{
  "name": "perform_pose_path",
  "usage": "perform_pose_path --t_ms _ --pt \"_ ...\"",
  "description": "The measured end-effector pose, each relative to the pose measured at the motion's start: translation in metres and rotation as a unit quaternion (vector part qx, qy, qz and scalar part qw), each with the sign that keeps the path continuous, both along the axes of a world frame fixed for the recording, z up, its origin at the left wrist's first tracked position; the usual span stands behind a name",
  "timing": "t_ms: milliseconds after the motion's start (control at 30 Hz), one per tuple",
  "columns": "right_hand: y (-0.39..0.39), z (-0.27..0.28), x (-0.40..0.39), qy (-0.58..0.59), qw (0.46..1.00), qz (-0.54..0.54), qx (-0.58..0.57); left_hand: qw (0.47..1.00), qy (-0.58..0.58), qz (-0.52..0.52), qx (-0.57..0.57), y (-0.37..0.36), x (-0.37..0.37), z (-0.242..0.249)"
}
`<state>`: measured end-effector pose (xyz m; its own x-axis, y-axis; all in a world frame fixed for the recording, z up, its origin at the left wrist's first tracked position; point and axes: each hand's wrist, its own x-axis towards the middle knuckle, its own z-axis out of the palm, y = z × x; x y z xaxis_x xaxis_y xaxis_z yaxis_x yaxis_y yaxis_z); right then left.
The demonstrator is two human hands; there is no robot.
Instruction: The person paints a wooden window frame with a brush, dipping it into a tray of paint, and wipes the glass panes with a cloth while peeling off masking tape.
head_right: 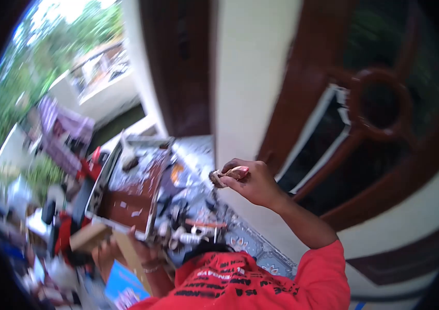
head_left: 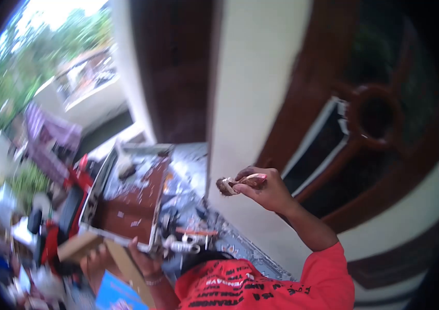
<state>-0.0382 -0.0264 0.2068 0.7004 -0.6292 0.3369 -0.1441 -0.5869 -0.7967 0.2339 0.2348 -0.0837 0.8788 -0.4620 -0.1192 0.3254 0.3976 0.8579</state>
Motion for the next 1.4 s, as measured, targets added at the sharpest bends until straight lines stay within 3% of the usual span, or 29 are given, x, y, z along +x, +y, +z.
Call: perform_pose_path --t_ms 33,67,133,167,200,267,300,367,400,500,667,700,800,1033,1167,1300,1400 --pt "0.004 -0.014 0.015 0.001 0.998 0.043 -0.042 0.955 0.208 -0.084 -0.195 -0.015 -0.046 0.113" --pt "0.014 -0.027 0.031 -0.029 0.996 0.081 -0.017 0.966 0.189 -0.036 -0.174 -0.007 -0.044 0.08" --pt "0.033 -0.061 0.066 -0.093 0.98 0.119 0.127 0.978 0.134 -0.003 -0.157 -0.004 -0.066 0.092" --pt "0.036 -0.076 0.101 -0.118 0.969 0.129 0.176 0.974 0.17 -0.022 -0.146 -0.001 -0.052 0.073" --pt "0.048 -0.087 0.119 -0.138 0.927 0.161 0.31 0.969 0.199 -0.043 -0.14 0.008 -0.051 0.055" --pt "0.055 -0.113 0.151 -0.114 0.874 0.191 0.432 0.97 0.19 0.06 -0.142 -0.005 -0.059 0.057" --pt "0.06 -0.128 0.163 -0.09 0.859 0.215 0.456 0.967 0.186 0.12 -0.124 -0.009 -0.064 0.061" --pt "0.082 -0.161 0.181 -0.08 0.83 0.25 0.492 0.964 0.202 0.117 -0.129 -0.003 -0.067 0.056" --pt "0.097 -0.184 0.182 -0.053 0.845 0.25 0.47 0.962 0.21 0.088 -0.148 0.004 -0.068 0.04" --pt "0.111 -0.207 0.183 -0.001 0.856 0.261 0.447 0.957 0.212 0.139 -0.138 0.009 -0.071 0.012" --pt "0.073 -0.225 0.156 0.141 0.855 0.256 0.428 0.951 0.191 0.222 -0.096 0.023 -0.076 -0.016" --pt "0.062 -0.239 0.146 0.142 0.85 0.239 0.447 0.943 0.192 0.263 -0.076 0.02 -0.075 -0.018" --pt "0.031 -0.285 0.108 0.162 0.832 0.159 0.507 0.947 0.187 0.257 -0.053 0.025 -0.076 -0.016" --pt "-0.016 -0.31 0.034 0.149 0.825 -0.012 0.545 0.942 0.19 0.276 -0.017 0.015 -0.073 -0.012" --pt "-0.026 -0.315 0.018 0.141 0.815 -0.044 0.561 0.925 0.186 0.328 -0.041 0.002 -0.065 -0.02" --pt "-0.023 -0.309 0.019 0.143 0.812 -0.042 0.564 0.94 0.179 0.286 -0.042 -0.007 -0.07 0.001" --pt "-0.021 -0.303 0.025 0.139 0.814 -0.041 0.563 0.93 0.169 0.324 0.024 0.005 -0.055 -0.022"
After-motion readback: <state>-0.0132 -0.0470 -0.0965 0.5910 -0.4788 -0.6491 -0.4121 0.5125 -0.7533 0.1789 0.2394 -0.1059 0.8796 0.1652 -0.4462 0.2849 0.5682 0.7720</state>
